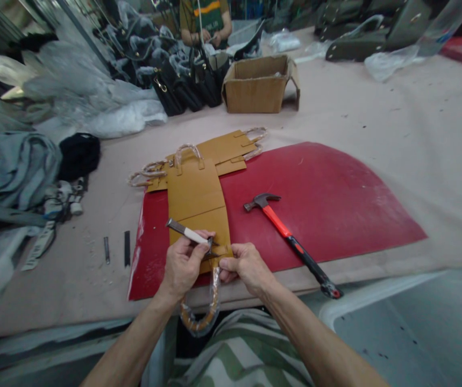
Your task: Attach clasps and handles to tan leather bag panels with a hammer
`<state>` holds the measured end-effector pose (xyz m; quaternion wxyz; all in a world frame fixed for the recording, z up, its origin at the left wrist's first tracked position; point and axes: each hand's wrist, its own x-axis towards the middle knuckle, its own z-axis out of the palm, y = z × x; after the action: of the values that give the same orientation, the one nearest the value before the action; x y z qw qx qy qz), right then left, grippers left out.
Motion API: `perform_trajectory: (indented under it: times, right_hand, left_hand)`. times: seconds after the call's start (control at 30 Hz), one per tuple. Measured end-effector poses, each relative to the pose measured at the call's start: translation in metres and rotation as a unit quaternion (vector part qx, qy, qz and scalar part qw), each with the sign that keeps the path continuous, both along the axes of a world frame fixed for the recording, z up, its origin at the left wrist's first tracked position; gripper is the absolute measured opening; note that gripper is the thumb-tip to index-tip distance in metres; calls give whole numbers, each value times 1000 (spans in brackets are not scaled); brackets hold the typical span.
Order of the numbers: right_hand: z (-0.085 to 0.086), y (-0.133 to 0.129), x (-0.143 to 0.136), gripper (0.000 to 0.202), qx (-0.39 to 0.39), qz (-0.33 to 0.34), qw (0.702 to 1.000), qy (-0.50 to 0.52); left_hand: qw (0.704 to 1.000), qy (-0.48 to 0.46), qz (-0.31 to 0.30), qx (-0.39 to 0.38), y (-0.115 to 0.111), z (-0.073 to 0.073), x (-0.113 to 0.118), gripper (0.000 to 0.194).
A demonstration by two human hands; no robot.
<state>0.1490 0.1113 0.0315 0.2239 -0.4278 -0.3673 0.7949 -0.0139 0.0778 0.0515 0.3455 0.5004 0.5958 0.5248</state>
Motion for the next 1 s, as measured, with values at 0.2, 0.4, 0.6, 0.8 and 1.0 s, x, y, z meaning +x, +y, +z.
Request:
perform_trajectory:
  times: [0.2,0.4,0.6,0.8,1.0]
  right_hand:
    - [-1,-3,-1,34,8,-3,1000,-29]
    - [1,-8,-2,24,42,1,995,-87]
    - [0,-14,14,11,105,57,977,-177]
    - [13,-7,57,13,287,33,899,-330]
    - [25,15,103,20,397,-34,768,-501]
  left_hand:
    - [995,92,11,42,-3,-11,4,16]
    - [991,127,11,42,-1,-29,7,18]
    - [980,183,-5,73,-2,-42,12,15]
    - [972,205,-43,109,-5,-44,18,14]
    - [973,205,-33,102,-5,-44,21,14]
